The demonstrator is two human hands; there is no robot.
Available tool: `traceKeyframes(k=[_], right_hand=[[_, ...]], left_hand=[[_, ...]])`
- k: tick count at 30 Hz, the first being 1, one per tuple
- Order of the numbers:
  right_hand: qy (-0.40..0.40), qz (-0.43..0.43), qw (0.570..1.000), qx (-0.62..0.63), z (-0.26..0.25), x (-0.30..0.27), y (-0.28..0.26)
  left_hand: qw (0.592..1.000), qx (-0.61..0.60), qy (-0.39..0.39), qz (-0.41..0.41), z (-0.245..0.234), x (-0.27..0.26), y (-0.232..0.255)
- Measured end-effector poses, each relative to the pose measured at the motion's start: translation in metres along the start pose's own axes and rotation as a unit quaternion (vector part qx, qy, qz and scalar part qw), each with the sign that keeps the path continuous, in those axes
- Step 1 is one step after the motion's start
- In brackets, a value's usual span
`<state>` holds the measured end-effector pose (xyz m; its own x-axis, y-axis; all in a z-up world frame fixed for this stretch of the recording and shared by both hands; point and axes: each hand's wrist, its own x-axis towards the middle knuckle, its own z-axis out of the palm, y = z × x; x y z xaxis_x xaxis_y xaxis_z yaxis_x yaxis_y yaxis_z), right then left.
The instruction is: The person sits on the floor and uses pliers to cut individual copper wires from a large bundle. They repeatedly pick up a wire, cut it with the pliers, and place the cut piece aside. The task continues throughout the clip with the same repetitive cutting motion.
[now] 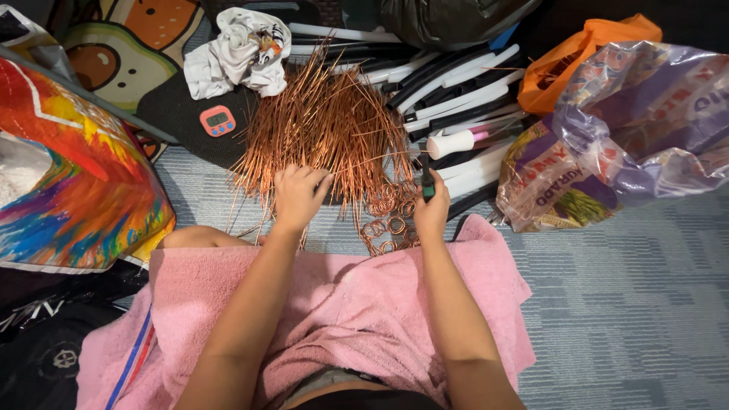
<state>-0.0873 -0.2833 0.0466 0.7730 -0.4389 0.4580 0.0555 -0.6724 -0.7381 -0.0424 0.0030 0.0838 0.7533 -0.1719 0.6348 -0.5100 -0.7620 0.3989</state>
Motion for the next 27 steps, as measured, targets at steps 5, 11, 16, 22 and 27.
traceKeyframes(k=[5,11,16,22,27], right_hand=[[0.001,0.003,1.000,-0.003,0.0003,0.0005,0.0007],[-0.002,0.013,1.000,-0.004,-0.0007,-0.0001,-0.0022],[0.003,0.010,1.000,-0.011,-0.0009,0.0005,-0.0027],[-0.013,0.058,0.998,-0.005,0.0014,0.0016,0.0026],[-0.080,0.147,0.984,0.056,0.0025,0.0029,0.0024]], left_hand=[[1.000,0.008,-0.005,0.001,0.0007,0.0000,0.0005],[1.000,0.000,-0.015,0.000,0.0012,-0.0010,-0.0001],[0.999,0.010,-0.030,0.000,0.0019,-0.0001,-0.0002],[0.999,0.002,-0.044,-0.013,0.0050,-0.0032,-0.0029],[0.997,-0.034,-0.039,-0.056,0.0078,-0.0028,-0.0087]])
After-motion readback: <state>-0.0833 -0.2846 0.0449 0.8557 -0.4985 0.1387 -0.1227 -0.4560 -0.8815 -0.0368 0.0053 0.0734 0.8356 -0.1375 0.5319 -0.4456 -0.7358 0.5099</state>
